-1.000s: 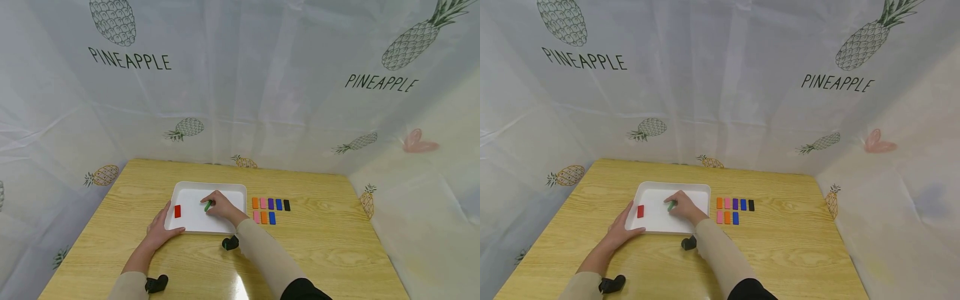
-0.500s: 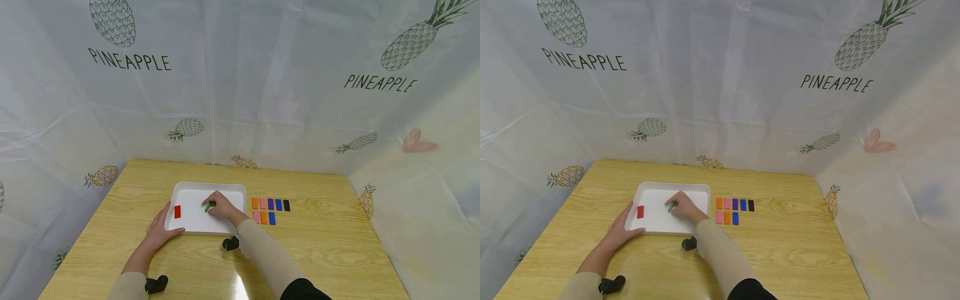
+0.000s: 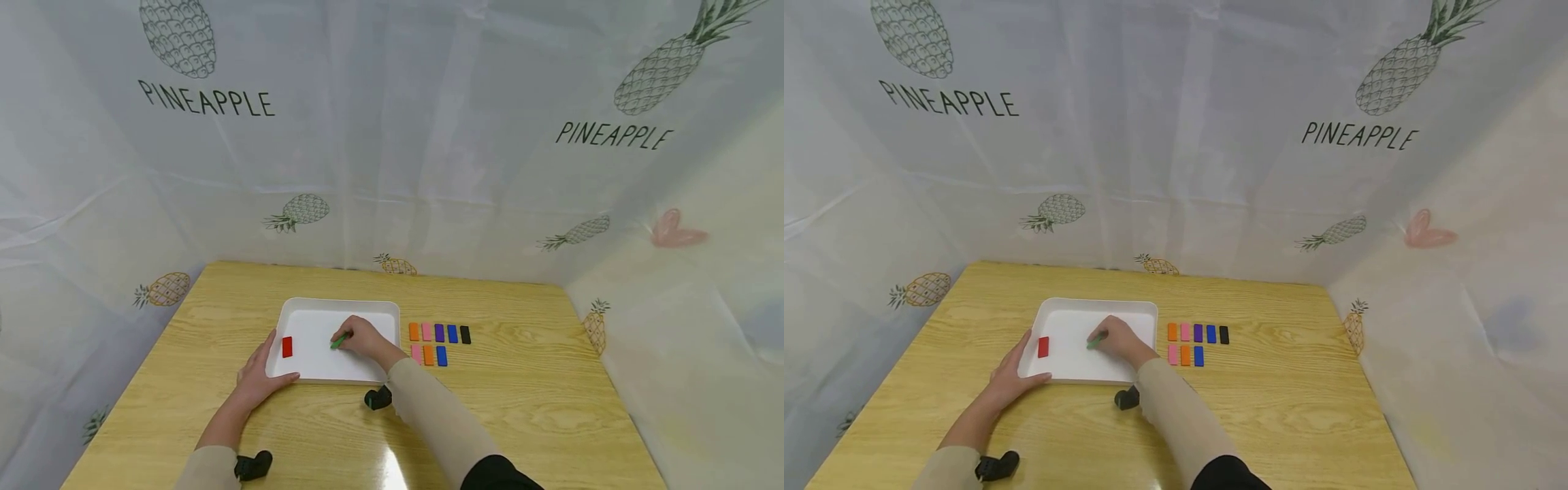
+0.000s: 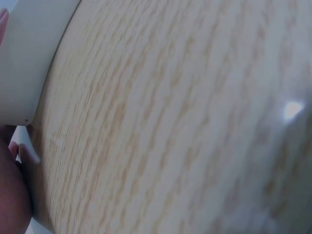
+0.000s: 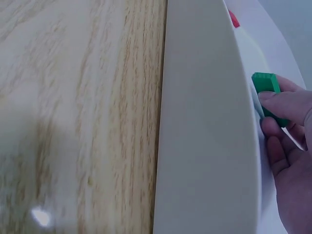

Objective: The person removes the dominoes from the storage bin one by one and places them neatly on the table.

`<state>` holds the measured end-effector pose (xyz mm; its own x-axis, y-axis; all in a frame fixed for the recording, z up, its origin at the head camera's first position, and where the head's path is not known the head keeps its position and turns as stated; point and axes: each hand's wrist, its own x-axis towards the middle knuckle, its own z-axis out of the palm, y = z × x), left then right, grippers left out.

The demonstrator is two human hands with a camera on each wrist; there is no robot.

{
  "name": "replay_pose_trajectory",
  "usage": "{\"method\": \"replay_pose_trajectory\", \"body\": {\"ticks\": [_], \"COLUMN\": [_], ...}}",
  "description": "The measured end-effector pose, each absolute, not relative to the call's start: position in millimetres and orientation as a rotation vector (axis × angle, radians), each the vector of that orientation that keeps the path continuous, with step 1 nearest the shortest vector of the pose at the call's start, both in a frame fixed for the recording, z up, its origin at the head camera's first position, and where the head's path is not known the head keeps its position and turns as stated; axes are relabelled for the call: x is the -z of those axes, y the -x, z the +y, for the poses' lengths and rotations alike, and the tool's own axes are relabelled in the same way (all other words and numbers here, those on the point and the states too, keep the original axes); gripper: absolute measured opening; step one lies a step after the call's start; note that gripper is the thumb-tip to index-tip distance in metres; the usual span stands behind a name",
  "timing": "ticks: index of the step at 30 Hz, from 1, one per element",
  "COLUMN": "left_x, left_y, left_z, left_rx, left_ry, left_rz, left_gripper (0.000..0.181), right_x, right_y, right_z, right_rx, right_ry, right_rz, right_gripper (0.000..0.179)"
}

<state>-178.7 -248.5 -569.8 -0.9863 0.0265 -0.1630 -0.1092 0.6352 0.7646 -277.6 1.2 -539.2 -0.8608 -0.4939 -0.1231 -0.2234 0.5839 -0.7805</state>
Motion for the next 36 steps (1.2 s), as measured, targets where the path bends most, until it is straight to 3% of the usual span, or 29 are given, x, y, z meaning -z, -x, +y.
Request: {"method": "replay_pose_trajectory", "body": {"ticks": [20, 36], "left_x": [569, 569], "left_y": [178, 179], "left_z": [-247, -248], "left_rx": [-1.26, -1.26], "left_ry": [0.039, 0.041], "left_rz": [2.734, 2.721], "left_gripper": [0.117, 0.117], "right_x": [531, 510], "right_y": [262, 228], "right_z": [26, 53], "right_rx": [1.267, 1.472], "right_ry": [0.602, 0.588], "right_rz": [2.43, 2.246], "right_gripper": [0.011, 0.007]}}
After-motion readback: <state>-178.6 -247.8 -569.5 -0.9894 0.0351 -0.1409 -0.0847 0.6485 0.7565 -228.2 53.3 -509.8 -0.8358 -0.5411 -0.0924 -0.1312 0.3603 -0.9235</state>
